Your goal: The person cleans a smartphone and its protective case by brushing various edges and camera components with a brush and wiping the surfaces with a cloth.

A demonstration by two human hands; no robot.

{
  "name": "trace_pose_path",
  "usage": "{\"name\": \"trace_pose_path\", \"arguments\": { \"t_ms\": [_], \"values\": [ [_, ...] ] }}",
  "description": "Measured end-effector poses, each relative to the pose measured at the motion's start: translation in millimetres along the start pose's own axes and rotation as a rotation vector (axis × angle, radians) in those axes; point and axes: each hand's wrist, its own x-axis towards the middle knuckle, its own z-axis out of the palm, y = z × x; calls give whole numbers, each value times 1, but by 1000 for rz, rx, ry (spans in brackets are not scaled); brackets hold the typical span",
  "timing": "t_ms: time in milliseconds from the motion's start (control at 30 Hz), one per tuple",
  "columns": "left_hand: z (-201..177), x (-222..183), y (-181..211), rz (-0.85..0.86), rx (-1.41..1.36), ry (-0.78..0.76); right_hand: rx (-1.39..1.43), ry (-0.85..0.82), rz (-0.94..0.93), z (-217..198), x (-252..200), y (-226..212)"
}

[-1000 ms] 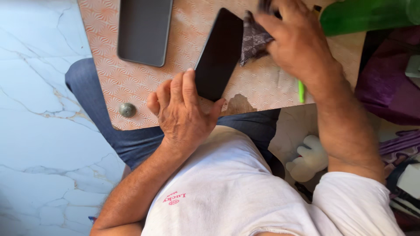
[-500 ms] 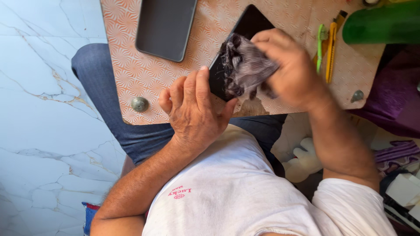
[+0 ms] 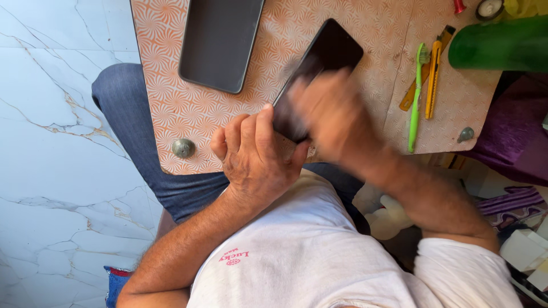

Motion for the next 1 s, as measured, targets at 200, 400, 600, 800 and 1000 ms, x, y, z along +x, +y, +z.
{"name": "trace_pose_path", "arguments": {
  "t_ms": [200, 400, 600, 800, 1000],
  "values": [
    [1, -1, -2, 15, -21, 4, -20, -66, 264, 4, 2, 37],
    [-2, 2, -1, -8, -25, -24, 231, -65, 52, -1, 2, -16],
    [-1, 0, -1, -11, -26, 4, 61, -6, 187, 4, 8, 37],
    [3, -2, -2, -21, -18, 23, 42, -60, 9, 1, 8, 36],
    [4, -2, 0, -25, -15, 47, 181, -48, -112, 4, 11, 17]
  ]
}}
